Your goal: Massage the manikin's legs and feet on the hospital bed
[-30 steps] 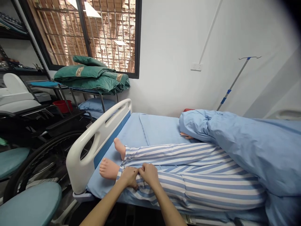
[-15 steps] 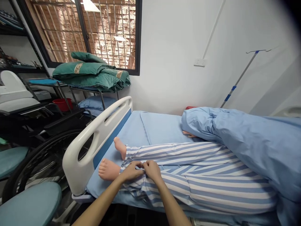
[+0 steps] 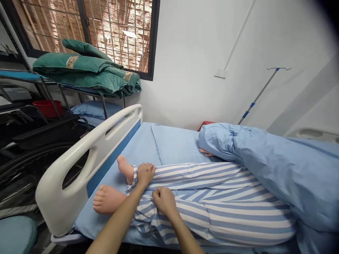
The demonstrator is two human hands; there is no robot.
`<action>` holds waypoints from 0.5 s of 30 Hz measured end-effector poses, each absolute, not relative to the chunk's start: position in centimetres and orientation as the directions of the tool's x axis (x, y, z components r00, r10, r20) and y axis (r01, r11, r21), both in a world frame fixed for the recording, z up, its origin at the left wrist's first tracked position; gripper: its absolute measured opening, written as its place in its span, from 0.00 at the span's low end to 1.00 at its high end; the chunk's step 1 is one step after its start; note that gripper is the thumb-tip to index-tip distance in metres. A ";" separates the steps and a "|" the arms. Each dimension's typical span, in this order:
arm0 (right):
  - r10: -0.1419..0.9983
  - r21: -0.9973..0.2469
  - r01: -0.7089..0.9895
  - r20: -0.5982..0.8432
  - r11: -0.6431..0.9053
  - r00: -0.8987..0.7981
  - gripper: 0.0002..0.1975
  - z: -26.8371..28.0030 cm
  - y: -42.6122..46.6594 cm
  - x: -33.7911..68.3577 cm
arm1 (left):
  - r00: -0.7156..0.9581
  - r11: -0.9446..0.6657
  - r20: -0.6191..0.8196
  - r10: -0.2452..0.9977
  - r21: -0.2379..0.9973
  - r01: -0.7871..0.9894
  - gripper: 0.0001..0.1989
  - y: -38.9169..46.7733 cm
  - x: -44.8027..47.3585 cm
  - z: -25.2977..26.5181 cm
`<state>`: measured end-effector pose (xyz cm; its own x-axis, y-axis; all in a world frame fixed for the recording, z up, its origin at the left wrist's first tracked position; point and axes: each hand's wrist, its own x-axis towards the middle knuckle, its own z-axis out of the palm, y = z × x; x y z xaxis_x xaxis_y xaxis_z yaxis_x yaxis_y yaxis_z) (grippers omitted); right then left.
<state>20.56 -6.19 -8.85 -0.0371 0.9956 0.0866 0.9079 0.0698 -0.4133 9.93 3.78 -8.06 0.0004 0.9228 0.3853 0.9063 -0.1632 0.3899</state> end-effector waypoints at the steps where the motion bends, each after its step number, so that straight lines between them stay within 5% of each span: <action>1: 0.996 -0.434 0.897 0.074 0.080 -0.053 0.13 -8.8 -6.0 20.6 | 0.018 -0.160 0.391 0.920 0.334 0.929 0.16 3.7 10.1 -8.6; 15: 0.944 -0.644 0.701 0.300 0.308 -0.139 0.14 -2.1 2.0 17.8 | 0.017 -0.089 0.284 0.959 0.240 0.967 0.15 3.7 10.2 -9.0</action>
<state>17.77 1.96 -2.08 -0.1394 0.9437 0.2999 0.7007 0.3080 -0.6436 10.22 3.67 -9.01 0.0175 0.9587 0.2838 0.9668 -0.0886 0.2399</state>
